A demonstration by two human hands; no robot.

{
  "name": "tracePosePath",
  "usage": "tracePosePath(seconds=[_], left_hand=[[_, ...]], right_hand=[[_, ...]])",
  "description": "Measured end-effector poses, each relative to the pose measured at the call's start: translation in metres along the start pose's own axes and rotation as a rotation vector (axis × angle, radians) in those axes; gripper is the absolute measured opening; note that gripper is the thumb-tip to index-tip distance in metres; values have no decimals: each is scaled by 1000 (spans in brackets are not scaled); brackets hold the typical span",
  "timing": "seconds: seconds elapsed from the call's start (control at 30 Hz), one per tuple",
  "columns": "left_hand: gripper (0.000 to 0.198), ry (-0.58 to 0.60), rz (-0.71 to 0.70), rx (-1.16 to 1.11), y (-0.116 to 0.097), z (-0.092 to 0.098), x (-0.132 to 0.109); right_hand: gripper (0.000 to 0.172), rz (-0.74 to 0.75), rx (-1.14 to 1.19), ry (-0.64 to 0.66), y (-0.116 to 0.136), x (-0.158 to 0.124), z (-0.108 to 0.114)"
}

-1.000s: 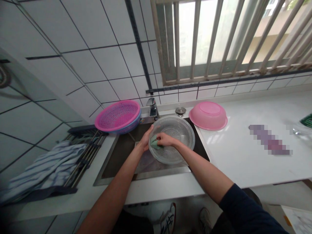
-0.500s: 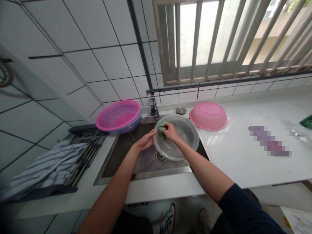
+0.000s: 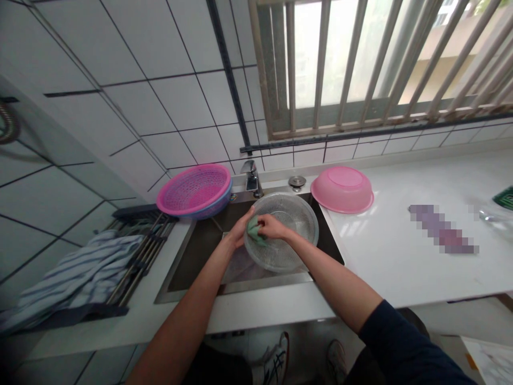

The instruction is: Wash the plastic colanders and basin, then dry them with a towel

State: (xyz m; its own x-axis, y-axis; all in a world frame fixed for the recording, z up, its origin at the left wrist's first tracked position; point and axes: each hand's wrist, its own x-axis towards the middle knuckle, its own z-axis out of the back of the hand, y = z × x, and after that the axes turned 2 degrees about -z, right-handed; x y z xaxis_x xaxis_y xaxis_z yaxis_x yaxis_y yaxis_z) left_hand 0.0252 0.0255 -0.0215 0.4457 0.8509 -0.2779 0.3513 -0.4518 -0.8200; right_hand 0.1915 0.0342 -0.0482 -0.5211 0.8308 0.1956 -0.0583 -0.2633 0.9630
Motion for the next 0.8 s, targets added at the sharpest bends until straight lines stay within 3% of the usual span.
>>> tracePosePath(seconds=[0.1,0.17,0.23,0.37,0.43,0.47,0.53,0.67,0.7,0.73,0.8], left_hand=[[49,-5,68,29,-5,-2,-4],[49,-11,83,40,-8,-5,-5],[49,-24,59,33,-9,-8,-6],[51,-65,-18,-3,-10,-11,-6],[53,-81,8,2,-10,-11,-6],[53,-80,17,4,-10,-11,-6],[50,-55,7,-1,-10,-11,-7],[47,0,34,5,-9,-11,-8],[48,1,45,12,-9,-11,-7],[48,-1,50,20,-8,-10,-7],[48,-19,28,28,-7,-9,-5]], right_hand=[[20,-24,23,-401,3,4,8],[20,-16,15,-508,5,5,11],[19,11,14,-391,6,4,9],[12,-12,-4,165,3,-4,-3],[10,-49,-37,292,2,-6,-7],[9,-53,-40,286,1,-7,-7],[10,-31,-11,143,1,-4,-5],[19,-9,28,-412,2,4,10],[21,-1,25,-501,2,5,13],[22,13,26,-528,2,6,14],[22,41,30,-379,2,5,12]])
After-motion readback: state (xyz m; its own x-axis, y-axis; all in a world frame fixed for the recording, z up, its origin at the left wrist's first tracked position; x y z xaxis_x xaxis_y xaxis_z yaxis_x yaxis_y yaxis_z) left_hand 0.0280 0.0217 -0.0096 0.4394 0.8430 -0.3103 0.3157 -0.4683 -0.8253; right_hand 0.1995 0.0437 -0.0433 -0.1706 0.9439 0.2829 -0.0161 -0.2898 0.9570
